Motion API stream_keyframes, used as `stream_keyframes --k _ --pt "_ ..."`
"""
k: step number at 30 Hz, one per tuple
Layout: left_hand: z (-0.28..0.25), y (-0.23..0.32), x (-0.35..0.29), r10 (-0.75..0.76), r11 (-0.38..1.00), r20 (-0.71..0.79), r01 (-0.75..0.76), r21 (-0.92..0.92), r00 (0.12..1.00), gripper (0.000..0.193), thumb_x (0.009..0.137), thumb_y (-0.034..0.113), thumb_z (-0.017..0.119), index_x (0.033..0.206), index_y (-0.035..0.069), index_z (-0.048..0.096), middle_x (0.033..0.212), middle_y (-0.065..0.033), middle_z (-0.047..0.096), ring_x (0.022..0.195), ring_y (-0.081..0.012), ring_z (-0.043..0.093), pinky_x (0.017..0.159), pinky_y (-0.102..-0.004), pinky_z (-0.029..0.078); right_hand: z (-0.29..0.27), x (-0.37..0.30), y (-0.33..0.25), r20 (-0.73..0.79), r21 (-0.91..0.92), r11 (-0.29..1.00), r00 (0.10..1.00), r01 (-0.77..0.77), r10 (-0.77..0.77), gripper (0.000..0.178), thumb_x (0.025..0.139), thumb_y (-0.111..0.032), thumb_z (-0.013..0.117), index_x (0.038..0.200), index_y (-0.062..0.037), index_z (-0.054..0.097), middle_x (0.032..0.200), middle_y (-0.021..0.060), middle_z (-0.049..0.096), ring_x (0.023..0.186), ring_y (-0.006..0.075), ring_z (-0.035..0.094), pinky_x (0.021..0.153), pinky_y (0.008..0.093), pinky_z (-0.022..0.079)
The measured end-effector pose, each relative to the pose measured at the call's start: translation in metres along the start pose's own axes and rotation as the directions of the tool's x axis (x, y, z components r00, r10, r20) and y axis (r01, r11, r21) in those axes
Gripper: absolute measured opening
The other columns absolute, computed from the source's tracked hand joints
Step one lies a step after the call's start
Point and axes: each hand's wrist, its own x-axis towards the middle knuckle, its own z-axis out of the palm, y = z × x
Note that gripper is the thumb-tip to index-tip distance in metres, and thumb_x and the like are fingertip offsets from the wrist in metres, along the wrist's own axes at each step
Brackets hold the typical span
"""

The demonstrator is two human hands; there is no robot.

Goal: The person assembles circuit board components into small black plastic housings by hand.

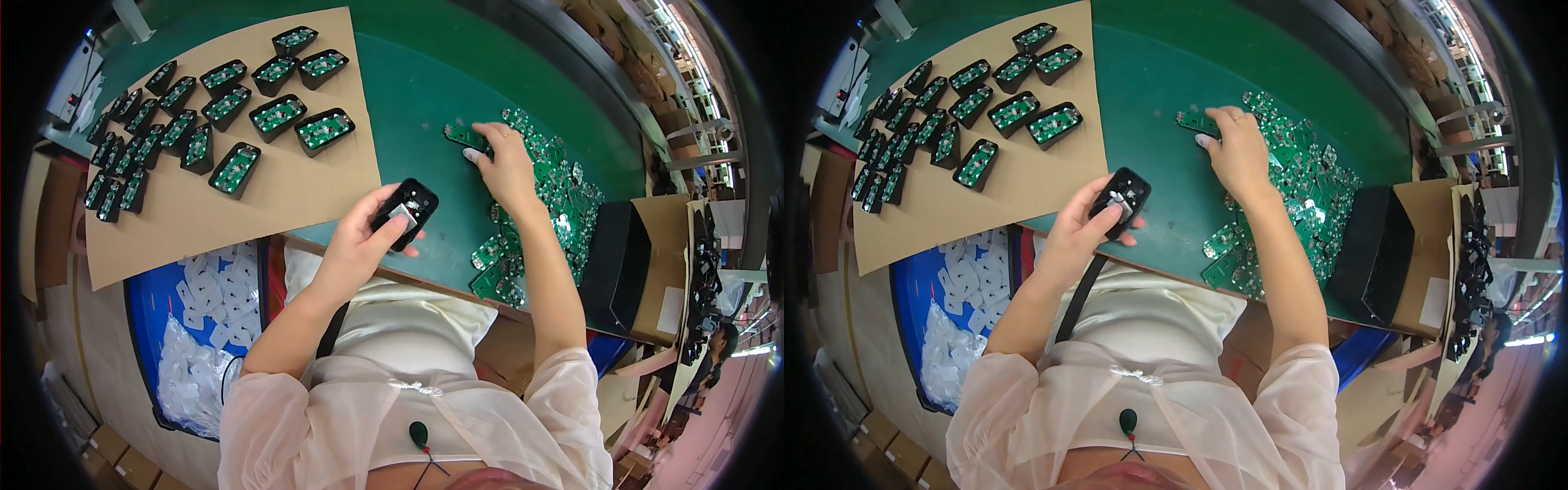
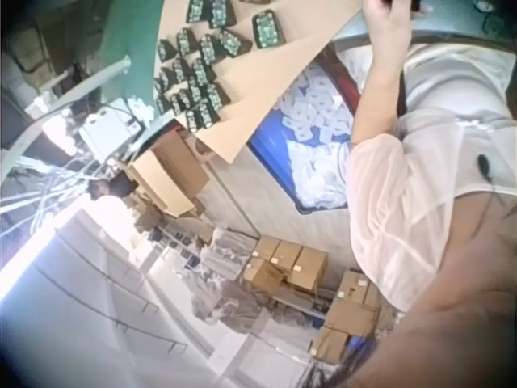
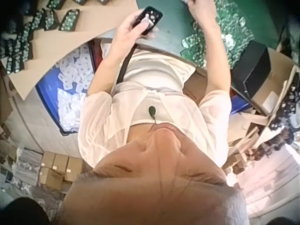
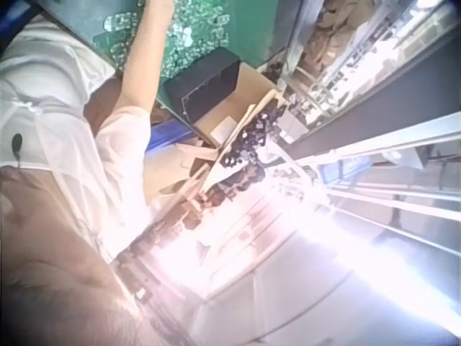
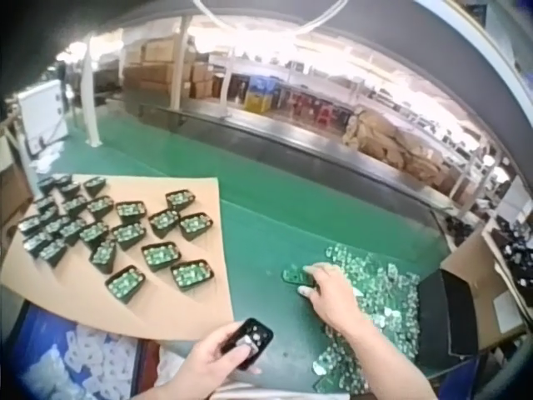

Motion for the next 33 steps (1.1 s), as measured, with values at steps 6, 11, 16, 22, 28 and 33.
stream_keyframes --k 6,11,16,22,28,33 --pt "-0.004 -0.003 0.009 -0.057 0.996 -0.042 0.06 0.073 0.998 0.03 0.09 0.007 0.049 0.118 -0.002 0.047 0.097 -0.0097 0.058 0.075 -0.0152 0.061 0.056 -0.025 0.052 0.004 0.01 0.008 0.063 -0.033 0.998 0.997 0.057 -0.054 0.014 0.079 -0.012 0.063 0.089 -0.0032 0.065 0.086 0.0061 0.058 0.084 0.0246 0.056 0.071 0.034 0.048" --pt "-0.003 -0.016 0.018 0.094 0.984 -0.134 -0.072 0.165 0.986 0.026 0.088 0.006 0.051 0.113 -0.002 0.051 0.092 -0.0086 0.058 0.069 -0.0118 0.059 0.05 -0.0219 0.05 -0.026 -0.015 -0.035 0.072 0.551 0.78 0.948 -0.297 0.31 0.012 0.086 -0.008 0.057 0.096 -0.0034 0.063 0.076 0.0033 0.054 0.063 0.0141 0.052 0.058 0.0249 0.043" --pt "0.004 -0.019 0.022 0.109 0.98 -0.129 -0.084 0.18 0.986 0.025 0.088 0.003 0.05 0.112 -0.002 0.051 0.094 -0.0078 0.058 0.071 -0.0094 0.058 0.051 -0.0206 0.05 -0.059 -0.059 -0.089 0.138 0.898 0.352 0.93 -0.262 0.34 0.031 0.088 -0.005 0.055 0.118 0.0013 0.047 0.079 0.0018 0.053 0.066 0.0064 0.048 0.057 0.0184 0.039" --pt "0.014 -0.017 0.019 0.109 0.978 -0.097 -0.09 0.187 0.989 0.025 0.087 0.002 0.051 0.111 0.0 0.053 0.096 -0.0054 0.059 0.076 -0.0078 0.056 0.053 -0.0214 0.051 -0.057 -0.069 -0.096 0.255 0.927 0.182 0.907 -0.328 0.335 0.03 0.088 -0.004 0.056 0.116 -0.0009 0.044 0.078 0.0028 0.054 0.066 0.0055 0.048 0.057 0.0182 0.038" --pt "0.016 -0.018 0.018 0.155 0.971 -0.087 -0.135 0.195 0.984 0.024 0.087 0.003 0.051 0.111 0.0 0.053 0.095 -0.0053 0.059 0.076 -0.0079 0.057 0.054 -0.0216 0.051 -0.054 -0.074 -0.095 0.261 0.919 0.193 0.898 -0.344 0.354 0.028 0.087 -0.005 0.057 0.113 -0.0019 0.046 0.075 0.0019 0.054 0.059 0.0053 0.047 0.051 0.0172 0.038" --pt "0.02 -0.016 0.015 0.12 0.974 -0.086 -0.101 0.201 0.989 0.024 0.088 0.004 0.05 0.111 0.0 0.053 0.095 -0.006 0.06 0.075 -0.0083 0.057 0.055 -0.0219 0.052 -0.05 -0.076 -0.097 0.268 0.916 0.192 0.892 -0.353 0.365 0.027 0.087 -0.004 0.057 0.112 -0.0019 0.046 0.077 0.0021 0.055 0.065 0.0056 0.049 0.056 0.0179 0.039"
